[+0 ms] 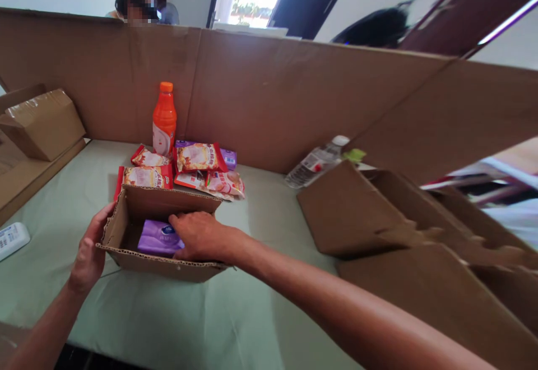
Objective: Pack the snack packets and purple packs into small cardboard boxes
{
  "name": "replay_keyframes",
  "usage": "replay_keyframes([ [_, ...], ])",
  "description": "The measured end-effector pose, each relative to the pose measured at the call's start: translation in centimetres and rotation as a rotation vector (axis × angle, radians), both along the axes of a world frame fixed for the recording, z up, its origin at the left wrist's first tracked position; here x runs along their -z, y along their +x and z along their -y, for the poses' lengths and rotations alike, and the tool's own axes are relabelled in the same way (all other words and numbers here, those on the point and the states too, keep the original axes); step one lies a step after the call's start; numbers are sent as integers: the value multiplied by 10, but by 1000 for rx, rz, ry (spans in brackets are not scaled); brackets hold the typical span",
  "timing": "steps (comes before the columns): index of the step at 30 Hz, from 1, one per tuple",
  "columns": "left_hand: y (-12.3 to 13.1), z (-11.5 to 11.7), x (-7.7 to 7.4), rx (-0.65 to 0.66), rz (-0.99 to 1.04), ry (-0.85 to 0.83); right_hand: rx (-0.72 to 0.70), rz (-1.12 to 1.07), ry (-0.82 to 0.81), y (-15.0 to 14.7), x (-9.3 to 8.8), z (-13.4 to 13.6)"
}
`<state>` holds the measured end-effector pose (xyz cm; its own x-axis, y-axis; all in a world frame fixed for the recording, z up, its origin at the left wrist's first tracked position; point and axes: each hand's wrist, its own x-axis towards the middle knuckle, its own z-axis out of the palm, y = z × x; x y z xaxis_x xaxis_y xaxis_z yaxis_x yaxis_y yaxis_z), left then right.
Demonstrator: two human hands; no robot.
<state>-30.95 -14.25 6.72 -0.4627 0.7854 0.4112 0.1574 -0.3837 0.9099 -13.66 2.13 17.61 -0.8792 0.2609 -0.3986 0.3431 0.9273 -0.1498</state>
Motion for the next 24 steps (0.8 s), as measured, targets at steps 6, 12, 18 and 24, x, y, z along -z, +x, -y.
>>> replay_keyframes([
  [6, -2, 22, -4, -41, -244, 25, 103, -610, -65, 69, -37, -25],
  [12, 2, 22, -22, -82, -603, 40, 135, -763, -115, 135, -1, -9],
  [18, 5, 19, -29, -182, -633, -158, 224, -911, 22, 123, 50, 7],
  [24, 6, 19, -28, -327, -584, -275, 168, -1026, 50, 94, 52, -23],
])
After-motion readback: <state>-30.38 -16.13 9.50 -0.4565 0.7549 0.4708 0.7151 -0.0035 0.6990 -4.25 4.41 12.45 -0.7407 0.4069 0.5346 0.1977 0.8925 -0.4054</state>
